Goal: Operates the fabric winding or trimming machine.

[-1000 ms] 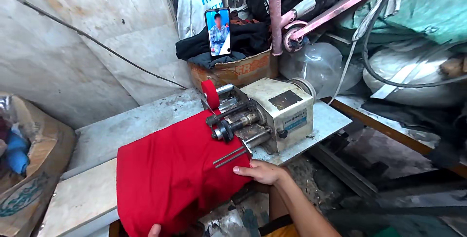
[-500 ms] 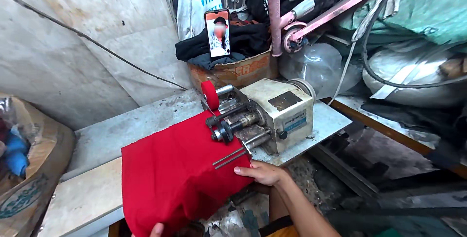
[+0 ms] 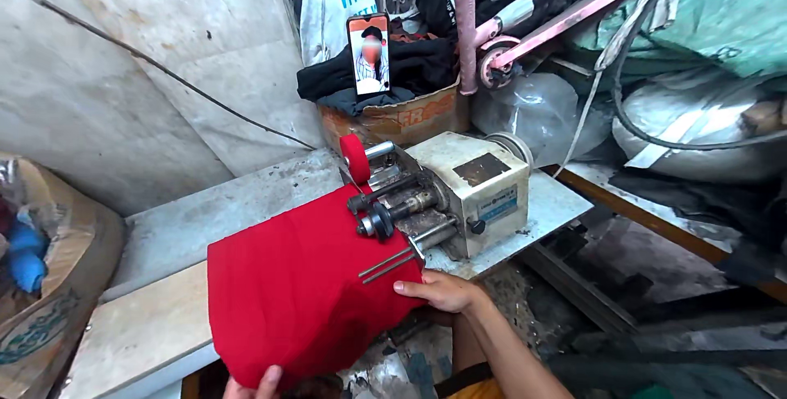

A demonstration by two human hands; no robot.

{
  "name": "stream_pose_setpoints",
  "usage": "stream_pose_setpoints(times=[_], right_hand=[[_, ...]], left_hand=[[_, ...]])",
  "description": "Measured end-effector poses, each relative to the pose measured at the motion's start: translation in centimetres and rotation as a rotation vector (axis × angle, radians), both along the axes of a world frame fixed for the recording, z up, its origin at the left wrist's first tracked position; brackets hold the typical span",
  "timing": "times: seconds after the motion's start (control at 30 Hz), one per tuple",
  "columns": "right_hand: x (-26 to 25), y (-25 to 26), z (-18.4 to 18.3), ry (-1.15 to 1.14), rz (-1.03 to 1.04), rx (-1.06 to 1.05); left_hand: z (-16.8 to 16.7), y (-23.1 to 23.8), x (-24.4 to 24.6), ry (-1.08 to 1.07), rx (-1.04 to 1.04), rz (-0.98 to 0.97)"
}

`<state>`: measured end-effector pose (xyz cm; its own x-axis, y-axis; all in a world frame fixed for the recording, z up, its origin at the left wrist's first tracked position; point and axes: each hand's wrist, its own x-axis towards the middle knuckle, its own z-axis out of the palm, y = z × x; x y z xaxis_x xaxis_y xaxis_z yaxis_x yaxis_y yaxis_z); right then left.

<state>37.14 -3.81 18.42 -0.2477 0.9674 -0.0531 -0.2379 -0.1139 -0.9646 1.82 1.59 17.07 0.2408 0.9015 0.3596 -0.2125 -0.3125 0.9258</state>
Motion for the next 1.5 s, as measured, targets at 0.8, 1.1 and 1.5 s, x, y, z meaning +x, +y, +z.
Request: stream_pose_setpoints(times=[0.8,1.1,1.5], right_hand=[[-0.1,0.0,0.1,-0.011,-0.007,0.048],[0.0,0.2,0.0,-0.053,-0.005,0.001],[-0.1,0.0,0.0,0.003,-0.009,0.017]], left_hand=[[-0.2,0.1,0.5,0.036,0.043,0.084],[0.2,-0.7,0.4,0.086,-0.008,0.052],[0.0,0.5,0.0,-0.047,0.029,-0.001]])
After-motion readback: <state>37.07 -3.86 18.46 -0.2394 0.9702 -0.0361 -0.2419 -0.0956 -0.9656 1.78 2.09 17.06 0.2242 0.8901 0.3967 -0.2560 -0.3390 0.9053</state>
